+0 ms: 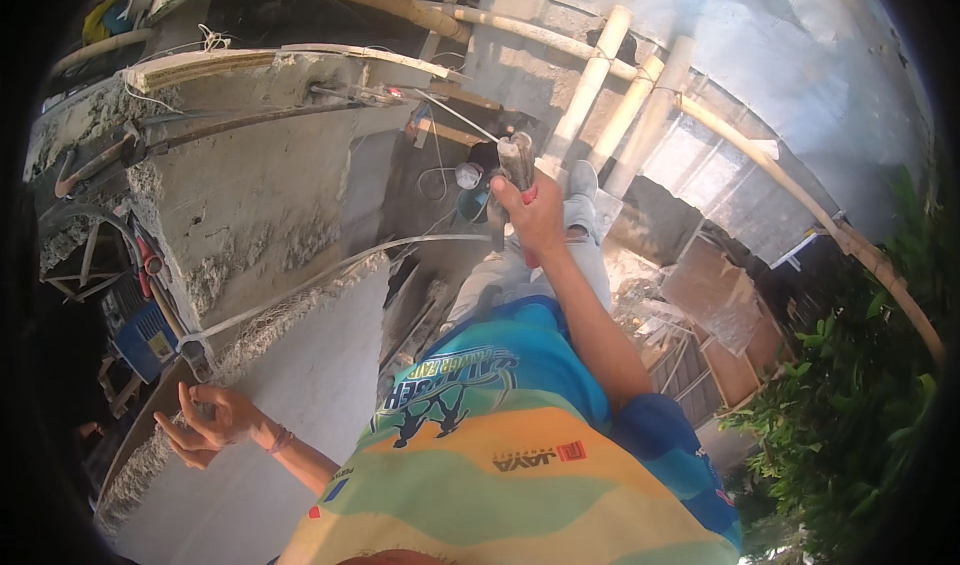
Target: The person welds metal rebar embedded in a concrete structure using a handheld welding torch. They repeatedly position the torch, create sparks, and adjust their grip while standing on bamboo scaffolding.
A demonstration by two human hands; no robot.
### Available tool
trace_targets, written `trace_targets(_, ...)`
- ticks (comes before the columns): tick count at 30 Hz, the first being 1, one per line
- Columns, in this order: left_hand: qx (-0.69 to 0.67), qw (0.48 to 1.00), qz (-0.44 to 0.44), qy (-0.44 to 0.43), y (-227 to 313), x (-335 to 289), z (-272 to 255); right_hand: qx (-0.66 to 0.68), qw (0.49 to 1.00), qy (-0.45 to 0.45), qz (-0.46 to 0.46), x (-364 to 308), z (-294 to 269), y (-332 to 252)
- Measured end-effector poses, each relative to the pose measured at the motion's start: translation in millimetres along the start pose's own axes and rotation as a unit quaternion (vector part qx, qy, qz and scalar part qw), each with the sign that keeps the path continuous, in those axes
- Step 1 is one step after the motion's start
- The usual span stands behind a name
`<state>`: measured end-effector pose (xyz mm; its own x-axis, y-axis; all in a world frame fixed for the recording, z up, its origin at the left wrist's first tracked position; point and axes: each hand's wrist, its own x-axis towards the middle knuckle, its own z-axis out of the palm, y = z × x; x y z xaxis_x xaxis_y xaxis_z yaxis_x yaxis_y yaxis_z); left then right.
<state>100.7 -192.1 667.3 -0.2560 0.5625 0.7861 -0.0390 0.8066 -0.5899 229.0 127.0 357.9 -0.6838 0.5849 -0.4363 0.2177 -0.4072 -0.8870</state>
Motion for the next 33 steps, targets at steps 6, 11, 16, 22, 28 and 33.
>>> trace_targets(6,0.056,0.998,0.020,-0.030,13,8,-2,0.037,0.999,-0.015,-0.014,10,0,7)
trace_targets(11,0.021,0.998,0.028,-0.055,17,8,-3,0.058,0.998,-0.025,0.005,18,-2,15)
trace_targets(16,0.083,0.993,0.053,-0.065,14,9,-5,0.037,0.998,-0.047,0.023,27,-5,24)
trace_targets(22,0.059,0.996,0.039,-0.057,15,8,-3,0.041,0.997,-0.057,0.019,31,-3,12)
trace_targets(28,0.037,0.997,0.027,-0.063,11,7,-2,0.023,0.997,-0.075,0.021,35,-6,-4)
trace_targets(33,0.048,0.997,0.024,-0.062,8,5,-1,0.000,0.995,-0.089,0.039,37,-7,-3)
